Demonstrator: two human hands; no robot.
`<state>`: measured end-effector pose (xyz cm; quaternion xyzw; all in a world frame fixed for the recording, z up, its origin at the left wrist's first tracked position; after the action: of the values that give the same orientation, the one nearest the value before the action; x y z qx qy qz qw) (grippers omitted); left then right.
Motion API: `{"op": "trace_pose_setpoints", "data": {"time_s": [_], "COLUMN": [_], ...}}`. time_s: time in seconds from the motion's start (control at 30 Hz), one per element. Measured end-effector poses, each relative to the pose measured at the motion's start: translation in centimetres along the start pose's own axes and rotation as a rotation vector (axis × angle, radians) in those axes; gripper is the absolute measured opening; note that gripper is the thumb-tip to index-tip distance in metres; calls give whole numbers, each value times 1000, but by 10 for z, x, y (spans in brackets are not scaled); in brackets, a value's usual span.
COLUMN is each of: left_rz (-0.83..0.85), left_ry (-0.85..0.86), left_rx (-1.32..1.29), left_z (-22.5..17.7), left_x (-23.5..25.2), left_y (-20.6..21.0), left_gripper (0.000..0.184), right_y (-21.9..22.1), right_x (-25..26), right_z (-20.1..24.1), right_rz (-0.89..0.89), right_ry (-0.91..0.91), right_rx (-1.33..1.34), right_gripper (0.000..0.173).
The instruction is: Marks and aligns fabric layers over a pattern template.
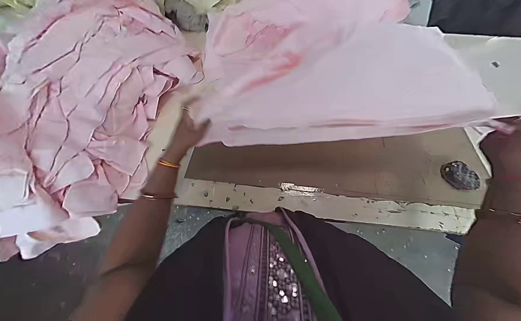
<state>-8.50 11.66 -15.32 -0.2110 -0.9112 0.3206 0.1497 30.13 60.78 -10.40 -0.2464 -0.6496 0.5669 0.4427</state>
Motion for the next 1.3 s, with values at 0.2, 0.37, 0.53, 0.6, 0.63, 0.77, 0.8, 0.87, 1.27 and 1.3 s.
{"op": "trace_pose_setpoints", "data": {"time_s": [0.2,0.37,0.53,0.6,0.63,0.77,0.8,0.87,1.27,1.3], "left_rz": [47,220,445,436,411,215,192,172,57,90], "left_ry": [-102,468,440,474,491,467,443,424,591,590], "left_rx": [264,418,476,474,456,257,223,160,74,110], "left_z": [37,42,41,40,42,57,57,56,63,63], "left_x": [-38,-29,-20,-20,-20,-21,-22,-23,-30,-29], "left_y": [71,82,97,98,100,106,105,102,101,100], "left_gripper": [85,44,39,32,32,27,25,25,30,30], "right_y": [94,99,74,73,72,92,101,115,120,119], "right_x": [-46,-160,-175,-174,-173,-165,-163,-160,-161,-163], "right_z": [127,326,383,387,387,381,375,369,384,384], "right_rz": [251,658,785,761,732,480,365,191,104,100], "right_ry": [-11,-994,-1037,-1084,-1117,-1196,-1199,-1200,-1085,-1077], "right_rx": [271,133,12,-18,-36,105,207,343,471,478], "right_gripper": [43,44,42,42,44,34,29,23,14,15]}}
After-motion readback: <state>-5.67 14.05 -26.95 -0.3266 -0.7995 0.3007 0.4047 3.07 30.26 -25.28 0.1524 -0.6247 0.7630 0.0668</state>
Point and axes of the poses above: each hand's wrist, its own x-axis towards the middle knuckle, its own y-axis out of the palm, z = x × y, the point moved 1 cm from there along x, towards the middle knuckle, and after that the axes turned 4 degrees about -x, right-handed, at the moved point
